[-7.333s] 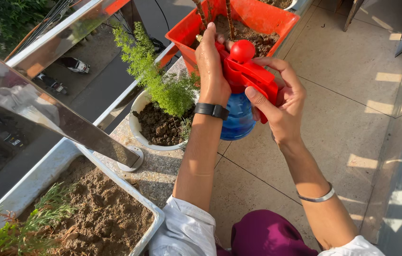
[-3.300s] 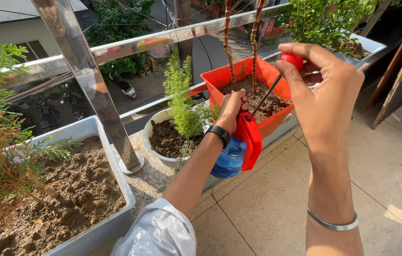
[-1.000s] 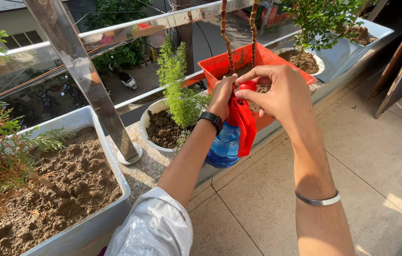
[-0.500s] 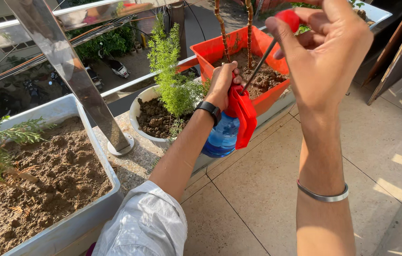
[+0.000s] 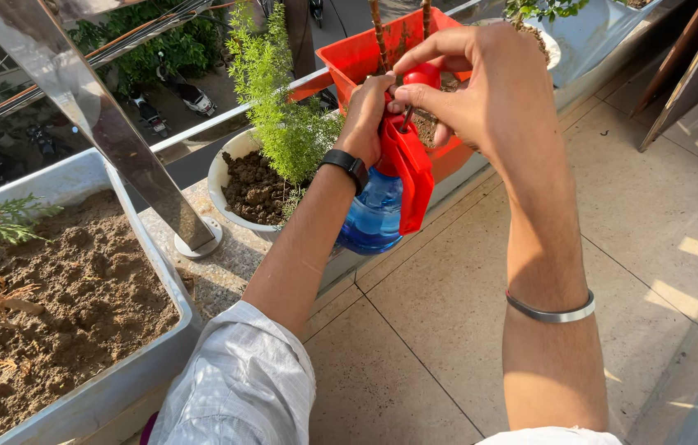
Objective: The person uses a blue and red spray bottle to water several potted plants on a balcony. They hold the bottle with both hands, pump the handle to build pressure, and spray water onto the leaves and soil of the plants.
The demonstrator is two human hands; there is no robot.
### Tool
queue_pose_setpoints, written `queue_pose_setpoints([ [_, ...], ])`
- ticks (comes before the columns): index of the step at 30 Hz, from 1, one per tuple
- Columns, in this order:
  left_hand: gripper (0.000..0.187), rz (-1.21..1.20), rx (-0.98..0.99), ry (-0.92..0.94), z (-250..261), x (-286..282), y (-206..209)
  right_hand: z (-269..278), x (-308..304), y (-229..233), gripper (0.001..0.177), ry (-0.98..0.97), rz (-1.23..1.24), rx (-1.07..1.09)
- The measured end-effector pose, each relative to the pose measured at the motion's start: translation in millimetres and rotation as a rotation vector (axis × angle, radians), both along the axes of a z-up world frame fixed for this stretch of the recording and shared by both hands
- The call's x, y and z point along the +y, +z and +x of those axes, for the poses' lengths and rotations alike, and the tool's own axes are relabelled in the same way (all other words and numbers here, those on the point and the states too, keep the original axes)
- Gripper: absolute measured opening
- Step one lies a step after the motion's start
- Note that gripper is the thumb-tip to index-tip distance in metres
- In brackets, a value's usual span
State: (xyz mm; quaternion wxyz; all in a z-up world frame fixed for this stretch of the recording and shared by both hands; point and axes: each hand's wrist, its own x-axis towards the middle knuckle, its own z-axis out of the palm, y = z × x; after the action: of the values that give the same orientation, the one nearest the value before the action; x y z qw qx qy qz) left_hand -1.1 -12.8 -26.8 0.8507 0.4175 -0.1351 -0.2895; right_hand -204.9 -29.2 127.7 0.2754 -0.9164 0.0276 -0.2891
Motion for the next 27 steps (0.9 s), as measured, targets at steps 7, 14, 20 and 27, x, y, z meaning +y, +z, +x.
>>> queue_pose_setpoints([
  [7, 0.016, 0.026, -0.007, 0.046, -15.7, 6.5, 5.8, 1.4, -12.3, -22.6, 0.026, 0.085, -0.064, 0.072],
  [14, 0.020, 0.022, -0.011, 0.002, -19.1, -5.3, 2.6, -26.6, -23.5, -0.4, 0.013, 0.201, 0.028, -0.474],
  [20, 0.024, 0.154, -0.055, -0.016, -27.0, -1.0, 7.0, -21.4, -34.4, -6.5, 0.003, 0.267, 0.113, -0.572],
  [27, 0.018, -0.046, 0.067, -0.001, 3.0, -5.4, -3.7, -8.9, 7.6, -0.3, 0.017, 0.138, -0.074, -0.379],
])
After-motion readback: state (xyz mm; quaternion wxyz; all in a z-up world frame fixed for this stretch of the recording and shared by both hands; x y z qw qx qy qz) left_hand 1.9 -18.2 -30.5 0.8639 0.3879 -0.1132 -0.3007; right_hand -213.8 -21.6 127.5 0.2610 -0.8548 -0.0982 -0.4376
